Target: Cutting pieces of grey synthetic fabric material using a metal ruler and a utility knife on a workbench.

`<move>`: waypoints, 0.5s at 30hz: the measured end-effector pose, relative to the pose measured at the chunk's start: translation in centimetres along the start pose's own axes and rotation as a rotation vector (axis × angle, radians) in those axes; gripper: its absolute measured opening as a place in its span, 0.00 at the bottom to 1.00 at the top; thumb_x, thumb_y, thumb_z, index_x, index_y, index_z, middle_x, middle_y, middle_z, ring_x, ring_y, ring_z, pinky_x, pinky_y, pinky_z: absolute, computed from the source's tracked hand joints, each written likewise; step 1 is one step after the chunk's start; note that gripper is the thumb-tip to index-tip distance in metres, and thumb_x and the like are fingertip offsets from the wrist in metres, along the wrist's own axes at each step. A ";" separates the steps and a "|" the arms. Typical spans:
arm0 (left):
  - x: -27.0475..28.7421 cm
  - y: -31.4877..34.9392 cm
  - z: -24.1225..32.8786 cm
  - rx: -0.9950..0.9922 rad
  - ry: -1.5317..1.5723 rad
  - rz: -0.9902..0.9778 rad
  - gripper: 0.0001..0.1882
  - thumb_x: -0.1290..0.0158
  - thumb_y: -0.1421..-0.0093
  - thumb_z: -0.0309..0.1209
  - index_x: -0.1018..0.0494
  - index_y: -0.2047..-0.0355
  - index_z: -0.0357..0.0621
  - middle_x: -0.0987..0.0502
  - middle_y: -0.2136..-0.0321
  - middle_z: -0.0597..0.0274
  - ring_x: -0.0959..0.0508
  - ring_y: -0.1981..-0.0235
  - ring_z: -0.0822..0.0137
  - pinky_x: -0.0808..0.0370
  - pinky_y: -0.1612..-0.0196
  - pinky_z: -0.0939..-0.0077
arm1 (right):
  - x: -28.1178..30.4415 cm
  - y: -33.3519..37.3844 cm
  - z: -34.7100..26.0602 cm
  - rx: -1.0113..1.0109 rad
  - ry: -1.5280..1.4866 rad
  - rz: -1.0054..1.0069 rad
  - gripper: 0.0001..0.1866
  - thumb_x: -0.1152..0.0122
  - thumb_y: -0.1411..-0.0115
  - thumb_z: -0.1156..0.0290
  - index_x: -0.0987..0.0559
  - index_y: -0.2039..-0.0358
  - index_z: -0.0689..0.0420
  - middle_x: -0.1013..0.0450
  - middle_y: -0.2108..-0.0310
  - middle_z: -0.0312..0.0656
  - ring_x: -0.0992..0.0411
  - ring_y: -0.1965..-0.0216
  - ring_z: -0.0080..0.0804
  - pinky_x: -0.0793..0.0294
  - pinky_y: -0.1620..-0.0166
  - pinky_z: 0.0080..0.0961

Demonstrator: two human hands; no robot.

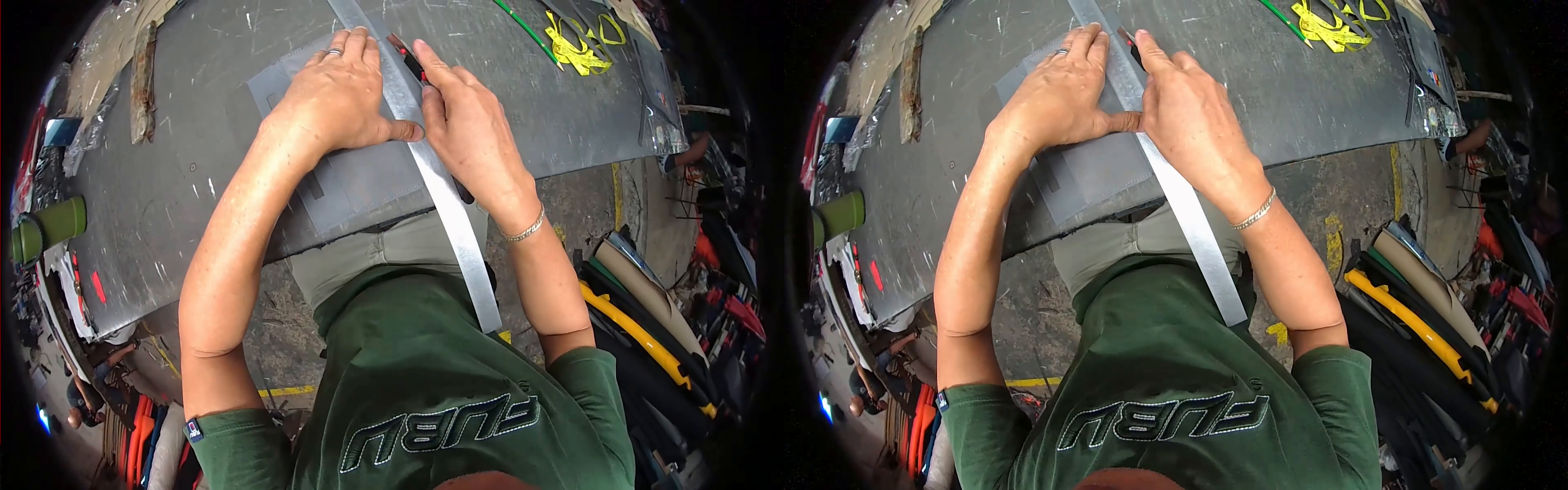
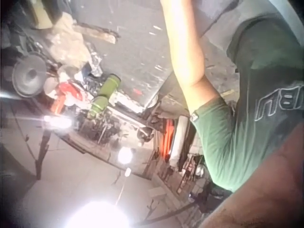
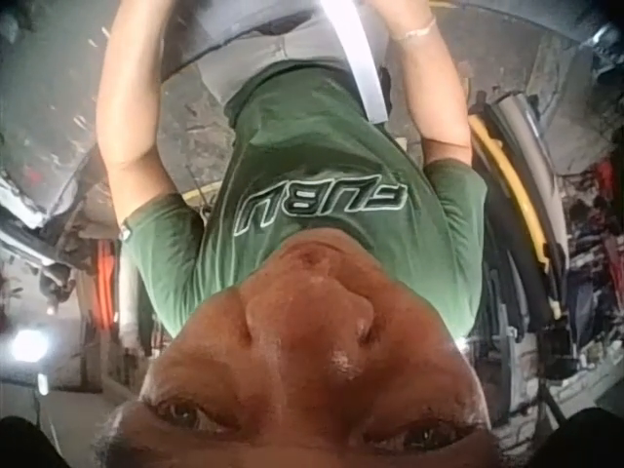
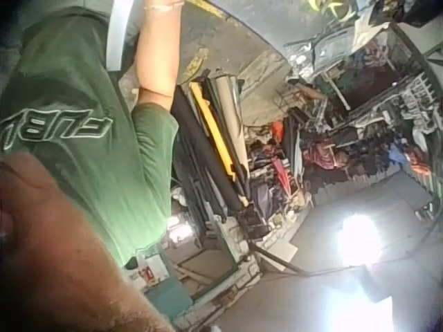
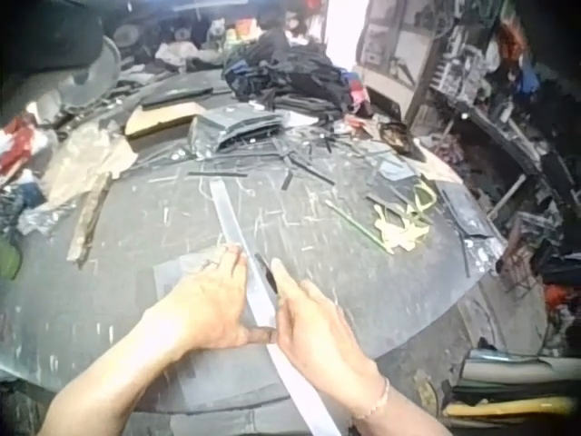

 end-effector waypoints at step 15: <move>-0.1 0.6 -0.3 -0.021 0.012 0.106 0.63 0.29 0.53 0.60 0.42 0.33 0.20 0.40 0.31 0.31 0.38 0.29 0.41 0.39 0.26 0.54 | -0.6 -0.8 -0.4 -0.064 0.077 -0.118 0.27 0.46 0.34 0.77 0.26 0.34 0.53 0.26 0.67 0.52 0.25 0.67 0.51 0.25 0.57 0.43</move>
Point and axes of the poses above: each hand's wrist, its own y-axis away from the middle knuckle, its own x-axis out of the back of the hand, z = x × y, the point moved 7 cm from there along -y, towards the middle knuckle
